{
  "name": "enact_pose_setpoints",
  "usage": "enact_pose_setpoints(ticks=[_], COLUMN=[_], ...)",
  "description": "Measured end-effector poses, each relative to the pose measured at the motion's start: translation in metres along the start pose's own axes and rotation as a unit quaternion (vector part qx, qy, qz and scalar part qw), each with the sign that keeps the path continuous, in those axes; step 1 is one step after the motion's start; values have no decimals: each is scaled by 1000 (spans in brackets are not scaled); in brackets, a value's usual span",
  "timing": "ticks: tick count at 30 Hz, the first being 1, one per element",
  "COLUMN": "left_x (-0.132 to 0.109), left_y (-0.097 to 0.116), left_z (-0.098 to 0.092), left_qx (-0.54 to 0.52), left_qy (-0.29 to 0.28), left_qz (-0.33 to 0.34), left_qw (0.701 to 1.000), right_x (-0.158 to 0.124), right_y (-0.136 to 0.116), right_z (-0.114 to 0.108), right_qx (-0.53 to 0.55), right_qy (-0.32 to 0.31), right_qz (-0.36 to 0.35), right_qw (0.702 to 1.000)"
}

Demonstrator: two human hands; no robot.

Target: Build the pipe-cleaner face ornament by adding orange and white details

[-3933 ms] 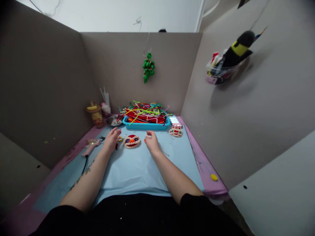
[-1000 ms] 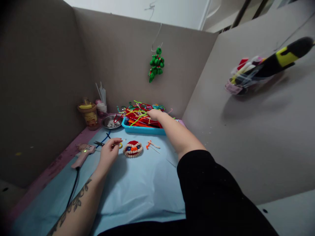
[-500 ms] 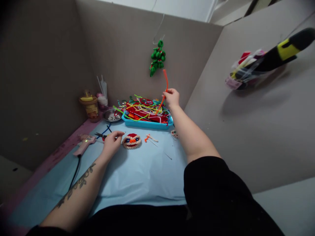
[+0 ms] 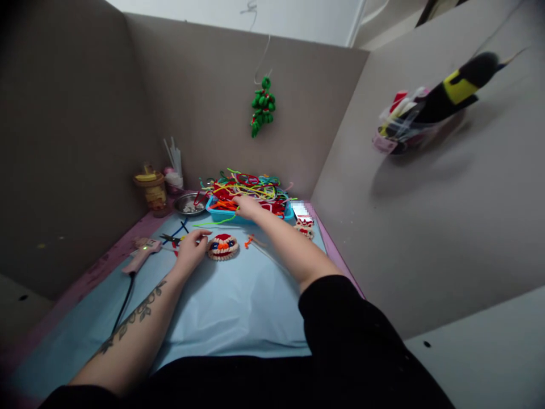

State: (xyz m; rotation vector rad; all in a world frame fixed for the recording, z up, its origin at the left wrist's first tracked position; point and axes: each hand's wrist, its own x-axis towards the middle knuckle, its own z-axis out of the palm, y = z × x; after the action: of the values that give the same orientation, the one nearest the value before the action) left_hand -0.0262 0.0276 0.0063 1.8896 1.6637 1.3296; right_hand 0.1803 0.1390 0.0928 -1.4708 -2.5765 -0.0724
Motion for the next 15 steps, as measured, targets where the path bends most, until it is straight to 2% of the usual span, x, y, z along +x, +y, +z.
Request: enact_pose_setpoints(ticks=[1, 3, 6, 9, 15], left_x=[-1, -2, -1, 1, -4], left_y=[-1, -4, -6, -1, 8], left_z=[-1, -5, -9, -11, -13], left_qx=[3, 4, -6, -22, -30], left_qy=[3, 7, 14, 11, 2], left_qz=[10, 11, -20, -32, 18], left_qw=[1000, 1000, 1000, 999, 999], right_x=[6, 17, 23, 19, 2], right_y=[-4, -7, -2, 7, 20], right_z=[7, 14, 17, 18, 24], right_qx=[-42, -65, -79, -87, -122], right_qy=[-33, -51, -63, -72, -71], right_qz=[1, 0, -14, -22, -29], right_qw=[999, 997, 995, 993, 990])
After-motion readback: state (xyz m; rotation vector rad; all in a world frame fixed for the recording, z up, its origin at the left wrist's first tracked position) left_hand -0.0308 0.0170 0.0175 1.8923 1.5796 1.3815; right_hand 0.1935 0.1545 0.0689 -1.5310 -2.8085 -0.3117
